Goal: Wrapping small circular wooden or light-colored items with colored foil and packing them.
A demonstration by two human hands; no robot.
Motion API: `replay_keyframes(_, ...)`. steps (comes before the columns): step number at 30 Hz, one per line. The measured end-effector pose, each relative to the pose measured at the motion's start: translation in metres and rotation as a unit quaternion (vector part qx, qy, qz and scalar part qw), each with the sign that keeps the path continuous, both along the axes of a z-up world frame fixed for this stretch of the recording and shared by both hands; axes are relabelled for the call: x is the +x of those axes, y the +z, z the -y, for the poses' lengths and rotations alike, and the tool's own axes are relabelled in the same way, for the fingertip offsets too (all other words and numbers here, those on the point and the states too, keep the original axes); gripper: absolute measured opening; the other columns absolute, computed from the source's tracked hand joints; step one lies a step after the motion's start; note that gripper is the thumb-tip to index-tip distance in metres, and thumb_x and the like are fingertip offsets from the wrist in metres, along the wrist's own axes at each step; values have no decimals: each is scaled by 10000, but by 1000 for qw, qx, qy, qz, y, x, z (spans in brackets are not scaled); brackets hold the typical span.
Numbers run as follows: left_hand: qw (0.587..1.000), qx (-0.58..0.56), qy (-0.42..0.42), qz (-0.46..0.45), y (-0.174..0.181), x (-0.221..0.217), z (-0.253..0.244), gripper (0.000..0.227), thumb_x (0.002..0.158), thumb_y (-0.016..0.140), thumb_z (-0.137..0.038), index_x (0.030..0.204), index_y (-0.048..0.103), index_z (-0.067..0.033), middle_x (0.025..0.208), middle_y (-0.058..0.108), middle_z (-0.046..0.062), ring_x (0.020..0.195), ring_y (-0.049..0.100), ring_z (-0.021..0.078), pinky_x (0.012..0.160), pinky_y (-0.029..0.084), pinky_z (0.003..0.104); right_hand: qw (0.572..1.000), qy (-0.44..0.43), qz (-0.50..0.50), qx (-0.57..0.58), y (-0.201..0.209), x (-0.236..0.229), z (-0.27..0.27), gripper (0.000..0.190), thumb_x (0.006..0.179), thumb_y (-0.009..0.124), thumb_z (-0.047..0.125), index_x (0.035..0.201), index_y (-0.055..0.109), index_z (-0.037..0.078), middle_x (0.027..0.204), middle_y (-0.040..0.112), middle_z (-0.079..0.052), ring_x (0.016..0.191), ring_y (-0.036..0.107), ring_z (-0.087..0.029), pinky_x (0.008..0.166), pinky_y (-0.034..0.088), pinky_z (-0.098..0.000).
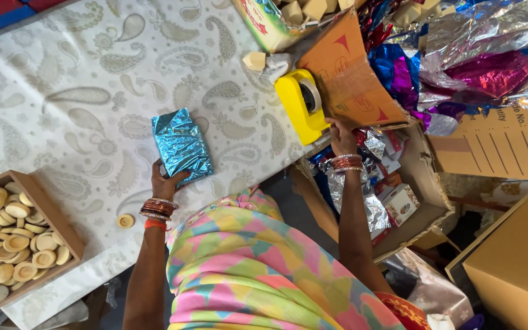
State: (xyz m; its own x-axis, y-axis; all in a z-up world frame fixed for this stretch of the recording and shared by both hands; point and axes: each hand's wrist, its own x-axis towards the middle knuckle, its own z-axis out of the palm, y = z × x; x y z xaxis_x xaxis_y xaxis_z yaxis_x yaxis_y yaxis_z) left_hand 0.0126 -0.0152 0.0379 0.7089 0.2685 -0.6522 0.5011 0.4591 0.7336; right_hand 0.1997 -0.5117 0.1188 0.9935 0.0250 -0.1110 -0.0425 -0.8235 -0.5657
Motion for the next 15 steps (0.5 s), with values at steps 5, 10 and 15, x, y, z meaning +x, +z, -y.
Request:
replay_keyframes(5, 1000, -3, -2, 1, 2, -1, -1, 810, 717, 799, 69, 1395, 375, -54, 1086, 719, 148, 911, 741, 238, 743, 658, 386, 994, -9, -101, -39, 22, 14, -11, 291, 1067, 510, 262, 1259, 703, 162, 1073, 724, -179, 907, 702, -297, 787, 537, -437)
replay_keyframes(10, 1000, -4, -5, 14, -4, -3, -2, 812, 717, 803, 72, 1396, 374, -52, 1089, 719, 148, 913, 740, 242, 747, 655, 389, 984, -6, -175, -34, -11, 25, 12, 286, 1085, 521, 272, 1248, 708, 129, 948, 688, -177, 748, 621, -236, 670, 498, -392)
replay_keyframes(15, 1000, 4, -10, -4, -3, -2, -3, 843, 711, 827, 39, 1415, 374, -66, 1084, 721, 135, 919, 733, 234, 751, 642, 396, 983, 15, -174, 61, -3, 31, 9, 304, 1092, 497, 228, 1226, 710, 57, 1042, 731, -93, 862, 650, -192, 788, 519, -322)
